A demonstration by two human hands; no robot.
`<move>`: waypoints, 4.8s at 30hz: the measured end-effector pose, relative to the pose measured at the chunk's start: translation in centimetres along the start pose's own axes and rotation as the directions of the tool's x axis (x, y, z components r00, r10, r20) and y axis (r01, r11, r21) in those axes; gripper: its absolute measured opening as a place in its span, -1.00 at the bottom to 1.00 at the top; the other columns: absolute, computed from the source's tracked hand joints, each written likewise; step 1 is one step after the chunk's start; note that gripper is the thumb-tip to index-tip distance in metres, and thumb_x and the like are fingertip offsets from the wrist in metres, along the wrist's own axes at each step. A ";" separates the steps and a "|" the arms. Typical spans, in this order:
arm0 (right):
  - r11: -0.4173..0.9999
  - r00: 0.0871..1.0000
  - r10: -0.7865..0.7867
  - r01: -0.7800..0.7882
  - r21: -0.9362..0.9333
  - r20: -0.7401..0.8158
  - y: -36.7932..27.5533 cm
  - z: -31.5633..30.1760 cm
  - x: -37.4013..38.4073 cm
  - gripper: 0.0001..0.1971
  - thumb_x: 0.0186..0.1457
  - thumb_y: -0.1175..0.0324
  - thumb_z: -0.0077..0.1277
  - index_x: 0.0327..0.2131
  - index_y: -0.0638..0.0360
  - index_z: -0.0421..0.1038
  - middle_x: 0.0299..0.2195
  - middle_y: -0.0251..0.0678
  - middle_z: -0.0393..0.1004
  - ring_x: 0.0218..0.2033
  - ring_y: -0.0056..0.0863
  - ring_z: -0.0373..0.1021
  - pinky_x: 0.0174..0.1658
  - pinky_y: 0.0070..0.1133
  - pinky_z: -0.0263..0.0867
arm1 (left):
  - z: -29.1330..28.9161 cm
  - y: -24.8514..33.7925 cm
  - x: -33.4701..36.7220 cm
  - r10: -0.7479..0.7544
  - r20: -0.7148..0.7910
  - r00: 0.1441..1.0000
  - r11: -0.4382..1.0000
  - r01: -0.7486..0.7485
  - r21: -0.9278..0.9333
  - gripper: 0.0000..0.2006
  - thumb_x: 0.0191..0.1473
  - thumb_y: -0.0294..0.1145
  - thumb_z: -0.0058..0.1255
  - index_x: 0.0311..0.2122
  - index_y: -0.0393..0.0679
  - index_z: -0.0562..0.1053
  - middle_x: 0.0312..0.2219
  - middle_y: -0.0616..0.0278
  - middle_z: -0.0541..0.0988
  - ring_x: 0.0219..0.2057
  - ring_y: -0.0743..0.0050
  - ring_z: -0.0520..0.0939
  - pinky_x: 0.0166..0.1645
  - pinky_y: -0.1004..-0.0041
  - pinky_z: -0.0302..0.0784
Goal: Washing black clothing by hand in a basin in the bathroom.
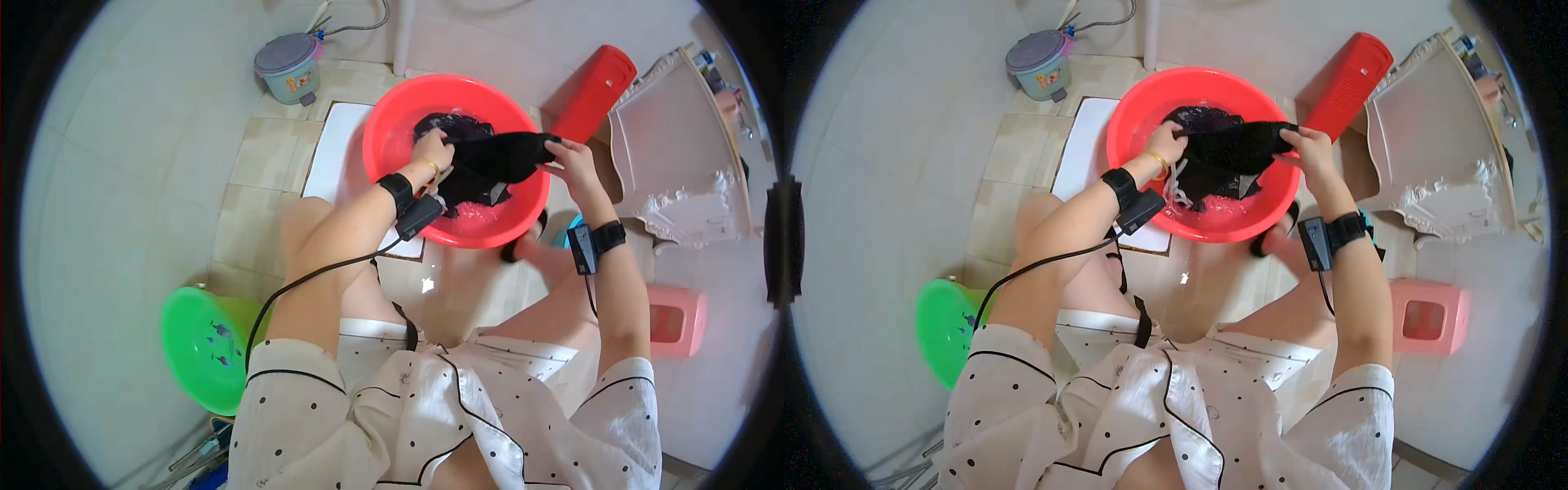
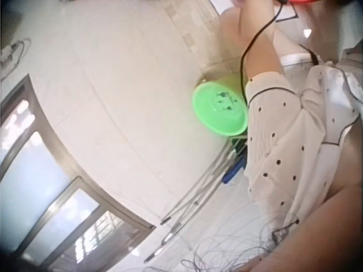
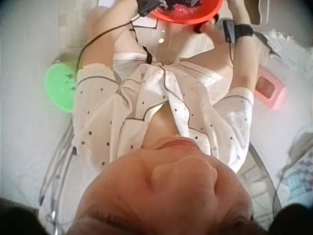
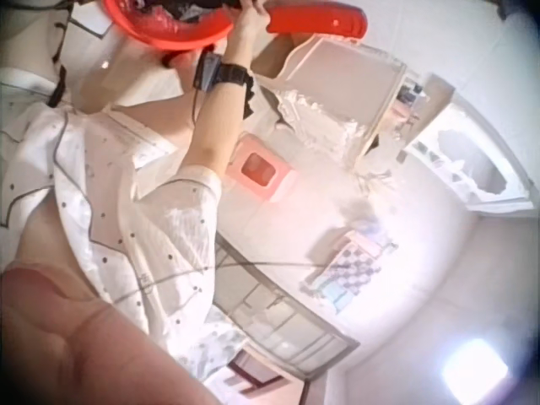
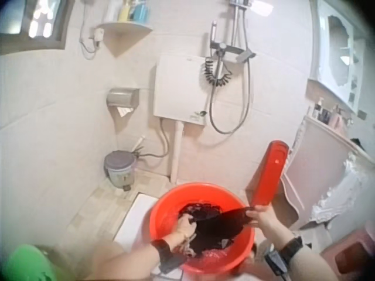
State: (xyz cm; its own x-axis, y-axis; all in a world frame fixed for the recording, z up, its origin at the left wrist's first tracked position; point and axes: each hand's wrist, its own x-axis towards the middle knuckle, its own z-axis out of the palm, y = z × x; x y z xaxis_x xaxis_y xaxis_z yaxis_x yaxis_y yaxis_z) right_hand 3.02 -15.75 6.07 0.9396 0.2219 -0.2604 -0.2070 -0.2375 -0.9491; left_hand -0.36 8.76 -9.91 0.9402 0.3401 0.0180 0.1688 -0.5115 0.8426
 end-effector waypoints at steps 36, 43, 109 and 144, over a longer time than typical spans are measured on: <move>0.873 0.872 -0.482 0.486 0.043 -0.081 -10.8 -5.2 -2.8 -0.70 0.10 0.27 -0.10 -0.12 0.15 0.39 -0.47 -0.48 0.40 -0.48 -0.81 0.29 -0.42 -0.81 0.20 | -18.6 19.8 -0.9 0.089 0.108 0.990 0.711 0.013 -0.703 -0.67 -0.02 -0.54 -0.13 -0.09 -0.06 0.36 -0.46 0.19 0.49 -0.51 0.51 0.53 -0.56 0.55 0.44; 0.883 0.972 -0.215 0.234 -0.407 0.093 4.5 1.5 11.7 -0.38 -0.02 -0.19 -0.04 -0.37 0.35 0.49 -0.55 -0.35 0.45 -0.48 -0.61 0.39 -0.43 -0.59 0.29 | -9.4 1.5 4.7 -0.254 0.081 0.964 0.945 0.265 -0.191 -0.80 -0.09 -0.47 -0.09 -0.30 -0.05 0.49 -0.55 0.36 0.49 -0.60 0.62 0.50 -0.66 0.58 0.40; 0.383 0.885 -0.401 0.397 -0.834 0.237 -10.8 -1.4 -5.0 -0.76 -0.21 0.38 0.16 -0.43 0.28 0.40 -0.67 -0.27 0.30 -0.59 -0.54 0.30 -0.48 -0.58 0.21 | -12.3 14.5 -1.5 0.604 0.027 0.797 0.772 -0.593 0.229 -0.63 -0.30 -0.39 0.28 -0.30 -0.22 0.46 -0.37 0.06 0.49 -0.31 0.08 0.52 -0.19 0.33 0.41; 0.238 0.894 0.418 0.061 -0.969 0.159 32.9 7.2 15.6 -0.41 -0.20 0.03 0.19 -0.11 0.19 0.38 -0.05 -0.16 0.34 -0.03 -0.26 0.33 -0.07 -0.38 0.30 | 13.0 -17.4 6.0 -0.545 0.517 0.660 0.753 0.114 0.648 -0.54 -0.30 -0.32 0.21 -0.18 -0.24 0.46 -0.15 0.02 0.50 -0.09 0.03 0.49 -0.05 0.24 0.44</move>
State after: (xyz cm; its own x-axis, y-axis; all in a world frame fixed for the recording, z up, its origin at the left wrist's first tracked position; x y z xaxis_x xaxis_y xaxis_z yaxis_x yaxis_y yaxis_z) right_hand 8.88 -13.28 -30.49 0.7104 0.2493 -0.6582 0.2722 -0.9597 -0.0697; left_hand 6.19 9.40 -31.45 0.6813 0.0955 -0.7257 0.4263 -0.8577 0.2874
